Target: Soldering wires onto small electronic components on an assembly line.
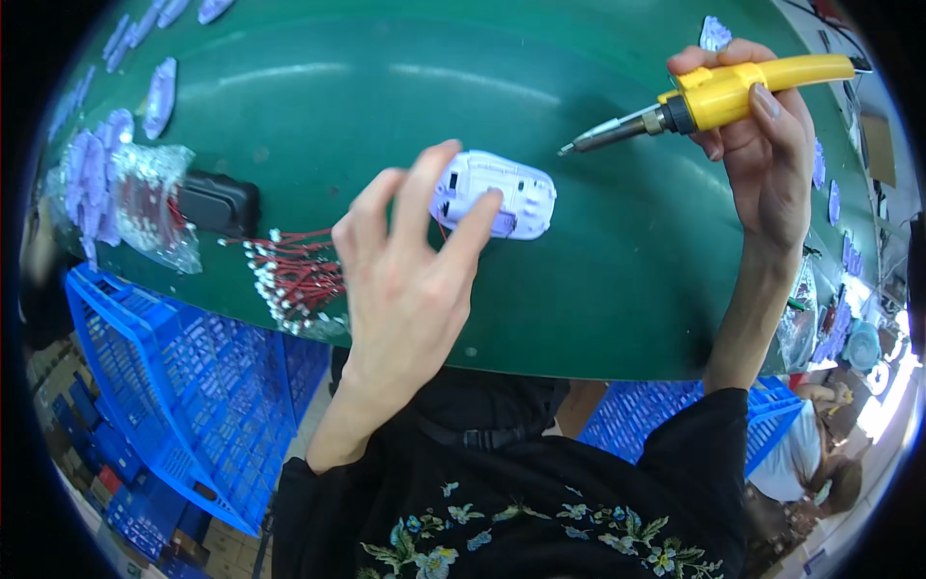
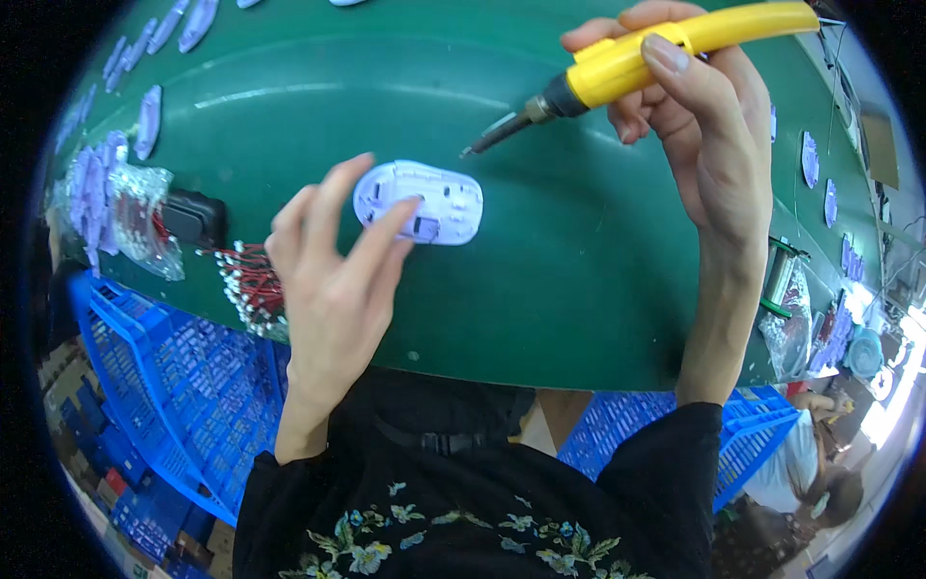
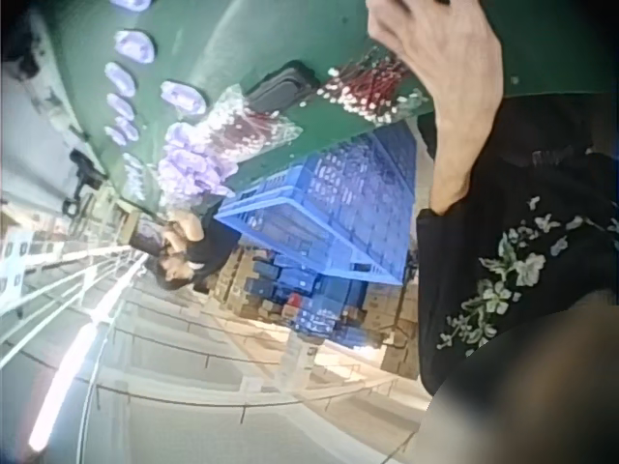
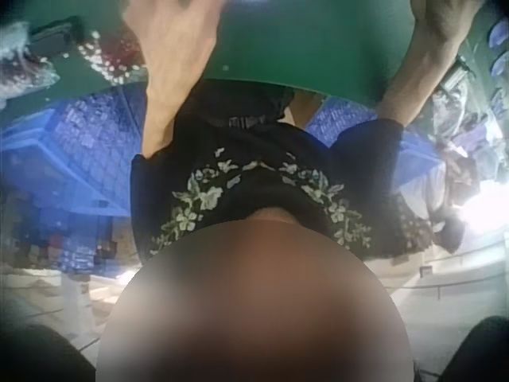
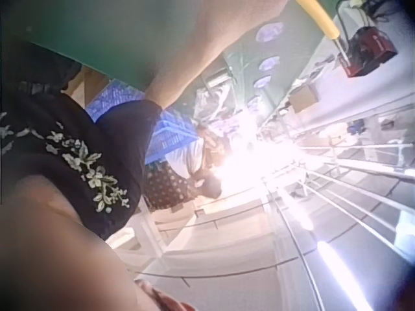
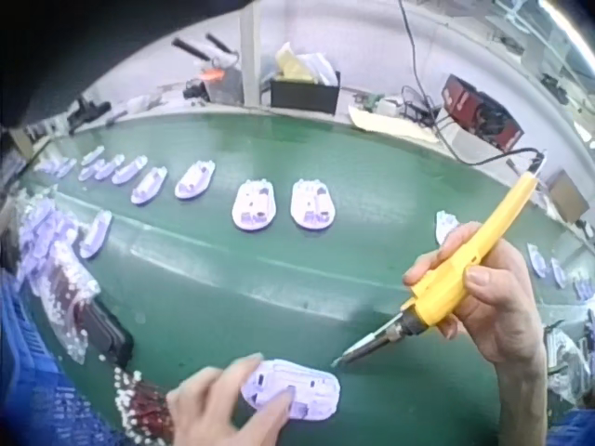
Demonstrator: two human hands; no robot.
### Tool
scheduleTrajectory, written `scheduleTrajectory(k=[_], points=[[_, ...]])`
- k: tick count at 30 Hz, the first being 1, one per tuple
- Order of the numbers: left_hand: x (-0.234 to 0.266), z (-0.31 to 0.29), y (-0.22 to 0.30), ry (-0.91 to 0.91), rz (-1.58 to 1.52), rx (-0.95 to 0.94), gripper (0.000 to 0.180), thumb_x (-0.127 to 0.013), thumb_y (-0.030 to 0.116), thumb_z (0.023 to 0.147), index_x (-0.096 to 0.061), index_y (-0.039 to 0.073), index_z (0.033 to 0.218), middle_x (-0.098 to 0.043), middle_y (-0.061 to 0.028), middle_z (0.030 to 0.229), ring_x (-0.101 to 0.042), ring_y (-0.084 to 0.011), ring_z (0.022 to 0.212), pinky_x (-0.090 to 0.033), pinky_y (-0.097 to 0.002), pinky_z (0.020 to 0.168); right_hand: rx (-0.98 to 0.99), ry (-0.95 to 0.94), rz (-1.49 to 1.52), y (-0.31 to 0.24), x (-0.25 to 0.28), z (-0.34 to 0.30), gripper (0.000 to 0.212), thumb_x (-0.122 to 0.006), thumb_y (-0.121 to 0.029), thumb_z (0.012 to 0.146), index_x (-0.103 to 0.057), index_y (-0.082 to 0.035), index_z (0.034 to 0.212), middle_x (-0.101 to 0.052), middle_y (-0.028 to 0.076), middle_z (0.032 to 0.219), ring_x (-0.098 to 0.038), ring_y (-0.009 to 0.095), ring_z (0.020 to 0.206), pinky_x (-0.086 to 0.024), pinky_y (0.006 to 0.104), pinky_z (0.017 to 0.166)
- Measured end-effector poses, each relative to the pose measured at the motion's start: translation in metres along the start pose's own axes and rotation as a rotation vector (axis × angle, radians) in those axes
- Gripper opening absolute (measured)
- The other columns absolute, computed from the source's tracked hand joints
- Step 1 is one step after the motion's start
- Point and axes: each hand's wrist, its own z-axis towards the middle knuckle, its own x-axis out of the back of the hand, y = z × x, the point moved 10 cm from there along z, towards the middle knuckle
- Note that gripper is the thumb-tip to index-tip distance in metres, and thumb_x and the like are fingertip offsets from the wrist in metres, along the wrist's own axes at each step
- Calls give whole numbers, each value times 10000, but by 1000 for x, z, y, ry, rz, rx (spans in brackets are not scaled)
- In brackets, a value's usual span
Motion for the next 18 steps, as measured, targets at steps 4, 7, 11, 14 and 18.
scheduleTrajectory(k=[4,7,11,14,18], points=[[10,9,-3,-77,116,-87,275,-773,101,778,-745,147,1049,-594,-65,1404,-501,-301,1327,-324,-453,1039,71,140,80,-21,11,-1,383,-553,-269,1024,-555,30,1265,-706,267,1146,-604,144,679,-540,263,657],[86,-7,-41,109,174,55,313,-813,18,768,-732,68,1067,-647,-149,1325,-594,-349,1237,-431,-454,1053,93,215,101,-21,30,-14,404,-577,-264,1031,-540,43,1291,-707,240,1159,-598,125,709,-536,255,686],[231,-139,-179,387,712,447,236,-710,141,949,-706,-7,1133,-671,-196,1250,-652,-354,1140,-500,-444,990,95,185,74,-27,30,-9,371,-549,-227,1051,-516,8,1335,-661,231,1274,-576,112,811,-515,245,750],[283,-237,-264,351,836,775,310,-697,239,948,-716,17,1164,-673,-196,1250,-650,-367,1139,-503,-489,967,93,110,92,-30,15,-5,311,-578,-243,1036,-535,-41,1268,-640,249,1317,-591,105,810,-531,241,774],[270,-215,-280,319,985,855,346,-694,259,939,-722,42,1207,-687,-187,1233,-662,-364,1098,-509,-487,950,120,117,84,-34,10,-5,348,-603,-287,1019,-534,-47,1261,-649,257,1293,-636,110,786,-545,228,737]])
